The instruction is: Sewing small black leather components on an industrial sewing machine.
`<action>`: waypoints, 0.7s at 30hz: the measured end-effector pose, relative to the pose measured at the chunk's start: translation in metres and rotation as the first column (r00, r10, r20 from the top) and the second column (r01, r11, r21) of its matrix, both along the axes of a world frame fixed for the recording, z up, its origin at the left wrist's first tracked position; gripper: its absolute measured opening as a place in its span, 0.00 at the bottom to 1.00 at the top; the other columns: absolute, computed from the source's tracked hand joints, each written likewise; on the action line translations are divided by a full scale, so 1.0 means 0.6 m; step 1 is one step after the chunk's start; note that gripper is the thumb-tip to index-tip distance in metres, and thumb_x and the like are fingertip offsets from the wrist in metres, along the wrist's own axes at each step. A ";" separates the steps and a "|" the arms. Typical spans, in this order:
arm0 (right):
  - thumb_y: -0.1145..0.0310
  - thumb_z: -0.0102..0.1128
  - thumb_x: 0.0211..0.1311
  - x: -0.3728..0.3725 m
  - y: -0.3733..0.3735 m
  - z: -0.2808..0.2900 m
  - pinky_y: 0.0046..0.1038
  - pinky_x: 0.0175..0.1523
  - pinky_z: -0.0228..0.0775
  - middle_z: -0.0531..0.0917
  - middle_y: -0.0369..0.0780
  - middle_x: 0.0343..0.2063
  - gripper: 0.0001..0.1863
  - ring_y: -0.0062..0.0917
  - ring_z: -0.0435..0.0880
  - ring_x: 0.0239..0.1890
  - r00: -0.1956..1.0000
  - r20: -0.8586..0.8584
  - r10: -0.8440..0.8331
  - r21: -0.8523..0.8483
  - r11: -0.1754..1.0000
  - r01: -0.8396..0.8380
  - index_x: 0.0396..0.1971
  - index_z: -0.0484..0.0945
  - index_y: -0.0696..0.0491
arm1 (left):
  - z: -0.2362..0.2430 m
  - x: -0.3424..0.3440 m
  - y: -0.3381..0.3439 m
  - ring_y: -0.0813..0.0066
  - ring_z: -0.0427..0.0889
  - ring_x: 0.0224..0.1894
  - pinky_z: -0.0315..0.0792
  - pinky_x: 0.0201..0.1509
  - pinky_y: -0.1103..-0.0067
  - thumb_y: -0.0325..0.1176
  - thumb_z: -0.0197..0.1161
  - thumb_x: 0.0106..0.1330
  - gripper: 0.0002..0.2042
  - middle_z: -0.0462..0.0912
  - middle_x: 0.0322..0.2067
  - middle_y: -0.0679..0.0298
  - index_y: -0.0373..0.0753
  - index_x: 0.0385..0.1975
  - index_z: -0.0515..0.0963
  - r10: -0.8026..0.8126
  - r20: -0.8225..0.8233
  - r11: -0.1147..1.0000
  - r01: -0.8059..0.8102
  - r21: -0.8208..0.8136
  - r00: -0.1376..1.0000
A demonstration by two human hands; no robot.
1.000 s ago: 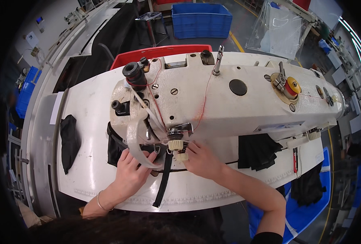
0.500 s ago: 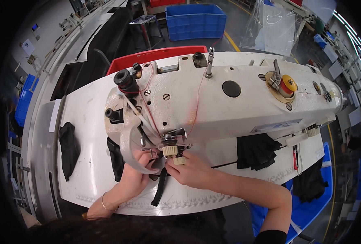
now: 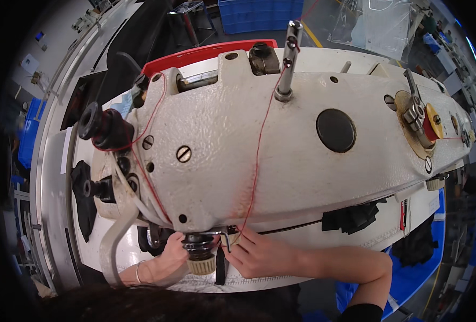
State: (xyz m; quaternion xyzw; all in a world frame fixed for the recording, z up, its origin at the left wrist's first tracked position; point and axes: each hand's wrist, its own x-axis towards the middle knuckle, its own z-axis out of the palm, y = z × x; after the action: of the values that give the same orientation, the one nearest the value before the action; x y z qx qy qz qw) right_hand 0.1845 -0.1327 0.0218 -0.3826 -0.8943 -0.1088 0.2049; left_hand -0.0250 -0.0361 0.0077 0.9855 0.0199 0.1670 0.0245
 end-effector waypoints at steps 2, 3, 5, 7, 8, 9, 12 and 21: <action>0.66 0.54 0.44 0.003 0.001 0.004 0.35 0.48 0.70 0.73 0.36 0.24 0.10 0.27 0.76 0.31 0.999 0.031 0.025 -0.035 0.999 -0.024 0.26 0.78 0.55 | -0.003 0.002 0.002 0.73 0.72 0.29 0.65 0.25 0.81 0.28 0.54 0.33 0.14 0.73 0.27 0.64 0.31 0.24 0.76 -0.003 0.048 1.000 0.003 -0.010 0.999; 0.66 0.54 0.43 0.004 0.000 0.005 0.35 0.48 0.70 0.71 0.35 0.22 0.08 0.27 0.76 0.30 0.999 0.029 0.025 -0.049 0.999 -0.024 0.23 0.77 0.54 | 0.003 0.003 0.002 0.73 0.72 0.29 0.65 0.25 0.81 0.28 0.54 0.33 0.15 0.73 0.27 0.63 0.31 0.24 0.76 -0.002 0.029 1.000 0.002 -0.012 1.000; 0.67 0.54 0.42 0.004 -0.001 0.006 0.35 0.48 0.70 0.70 0.35 0.20 0.07 0.27 0.76 0.28 0.999 0.024 0.024 -0.064 0.998 -0.023 0.20 0.75 0.54 | -0.004 -0.001 -0.002 0.72 0.73 0.29 0.65 0.25 0.81 0.28 0.54 0.33 0.15 0.73 0.28 0.63 0.31 0.25 0.77 -0.003 0.008 1.000 0.003 -0.016 1.000; 0.66 0.54 0.41 0.003 0.000 0.006 0.35 0.49 0.70 0.69 0.35 0.20 0.06 0.28 0.76 0.29 1.000 0.021 0.007 -0.039 0.999 -0.006 0.17 0.73 0.52 | -0.019 -0.006 -0.010 0.72 0.73 0.30 0.66 0.26 0.80 0.28 0.54 0.33 0.16 0.74 0.29 0.63 0.32 0.26 0.77 0.022 -0.032 0.997 -0.025 -0.080 0.999; 0.66 0.54 0.41 0.000 -0.001 0.001 0.35 0.49 0.70 0.69 0.35 0.20 0.06 0.28 0.76 0.29 1.000 0.018 0.010 -0.039 0.999 -0.009 0.17 0.73 0.52 | -0.022 -0.011 -0.010 0.72 0.73 0.30 0.66 0.26 0.80 0.28 0.54 0.33 0.16 0.74 0.29 0.63 0.32 0.26 0.77 0.026 -0.035 0.996 -0.029 -0.080 0.999; 0.66 0.54 0.40 -0.004 -0.003 -0.010 0.35 0.48 0.70 0.70 0.36 0.21 0.06 0.29 0.76 0.29 1.000 -0.029 -0.009 -0.017 1.000 0.009 0.17 0.73 0.53 | -0.009 -0.003 -0.004 0.72 0.74 0.31 0.67 0.27 0.79 0.28 0.54 0.34 0.16 0.75 0.30 0.63 0.31 0.26 0.77 0.018 -0.014 0.999 -0.019 -0.048 1.000; 0.67 0.53 0.39 -0.015 -0.002 -0.025 0.35 0.48 0.71 0.73 0.37 0.23 0.07 0.30 0.77 0.30 0.994 -0.104 -0.042 0.028 0.999 0.045 0.19 0.75 0.54 | -0.006 -0.002 -0.010 0.69 0.75 0.33 0.70 0.31 0.76 0.28 0.56 0.37 0.15 0.76 0.32 0.61 0.32 0.28 0.78 0.060 -0.025 0.986 -0.063 -0.156 0.998; 0.69 0.55 0.37 0.000 0.030 -0.051 0.30 0.44 0.70 0.78 0.39 0.30 0.16 0.29 0.76 0.37 0.997 -0.064 -0.053 -0.015 0.999 0.052 0.30 0.77 0.60 | 0.071 0.029 0.061 0.56 0.79 0.36 0.73 0.40 0.67 0.25 0.62 0.42 0.15 0.78 0.32 0.52 0.33 0.35 0.78 0.180 -0.226 0.862 -0.264 -0.433 0.957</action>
State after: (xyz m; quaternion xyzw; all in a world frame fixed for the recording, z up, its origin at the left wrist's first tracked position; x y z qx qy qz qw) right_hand 0.1846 -0.1145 -0.0087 -0.4105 -0.8777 -0.0957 0.2281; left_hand -0.0074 0.0002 0.0504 0.9535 0.1746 0.0708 0.2351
